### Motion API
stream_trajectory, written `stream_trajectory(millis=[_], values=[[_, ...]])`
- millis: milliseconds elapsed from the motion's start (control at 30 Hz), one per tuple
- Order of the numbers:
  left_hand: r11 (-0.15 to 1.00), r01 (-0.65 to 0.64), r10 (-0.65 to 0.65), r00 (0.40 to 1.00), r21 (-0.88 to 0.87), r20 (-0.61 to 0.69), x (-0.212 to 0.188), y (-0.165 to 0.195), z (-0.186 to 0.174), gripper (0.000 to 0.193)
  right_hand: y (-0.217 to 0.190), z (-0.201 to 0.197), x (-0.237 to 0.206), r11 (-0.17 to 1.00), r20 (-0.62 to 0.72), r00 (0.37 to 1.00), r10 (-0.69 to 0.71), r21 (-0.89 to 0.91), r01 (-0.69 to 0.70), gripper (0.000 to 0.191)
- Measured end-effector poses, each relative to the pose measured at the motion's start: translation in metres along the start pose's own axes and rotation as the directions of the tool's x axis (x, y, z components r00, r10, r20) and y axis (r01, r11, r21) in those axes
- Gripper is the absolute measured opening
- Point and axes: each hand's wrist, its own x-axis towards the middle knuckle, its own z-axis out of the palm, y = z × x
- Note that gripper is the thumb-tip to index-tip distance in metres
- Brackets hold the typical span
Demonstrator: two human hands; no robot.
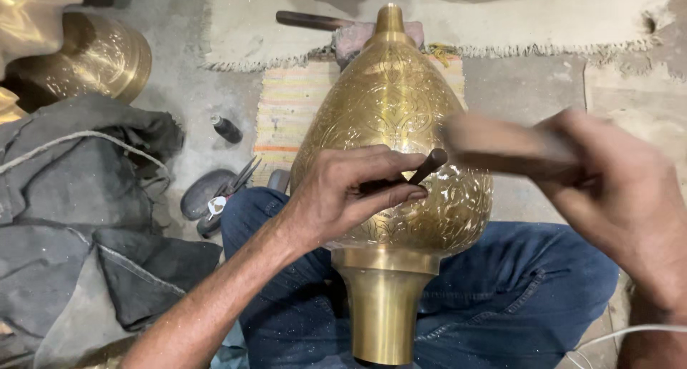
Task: The person sits cross-legged on the floor with a large brass vessel on their lap and hammers a punch against its surface to chase a decorative pattern into the metal. They reposition the punch across different areas of the vessel while striking it repeatedly with a wooden mallet.
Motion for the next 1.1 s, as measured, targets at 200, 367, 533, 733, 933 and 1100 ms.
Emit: stream_trajectory(millis=[200, 367, 533, 733, 933, 1100], values=[[0.993, -0.12, 0.119, 0.992, -0.007, -0.029, -0.001, 0.001, 0.0, 0.029, -0.008, -0.002, -0.003, 0.861, 0.137, 0.983, 0.126, -0.507, -0.04, 0.023], [0.997, -0.074, 0.074, 0.997, -0.004, -0.015, 0.0, 0.003, -0.002, 0.034, -0.011, -0.002, -0.003, 0.979, 0.0, 0.993, 0.118, 0.165, -0.117, 0.027], [0.997, -0.074, 0.074, 0.997, -0.01, -0.002, 0.001, 0.003, -0.001, 0.033, -0.014, -0.007, -0.008, 0.986, 0.019, 0.988, 0.155, 0.05, -0.156, 0.026], [0.998, -0.062, 0.063, 0.998, -0.024, 0.015, 0.002, 0.0, -0.002, 0.03, -0.013, -0.003, -0.007, 0.963, -0.023, 0.992, 0.123, -0.239, -0.125, 0.025], [0.997, -0.073, 0.073, 0.997, -0.015, 0.012, 0.001, 0.002, -0.003, 0.034, -0.008, -0.002, -0.007, 0.999, -0.084, 0.996, 0.042, 0.031, -0.039, 0.021], [0.997, -0.054, 0.056, 0.998, -0.057, 0.029, 0.002, 0.003, -0.004, 0.034, -0.013, -0.001, -0.005, 0.813, -0.045, 0.953, 0.301, 0.534, -0.232, 0.015]])
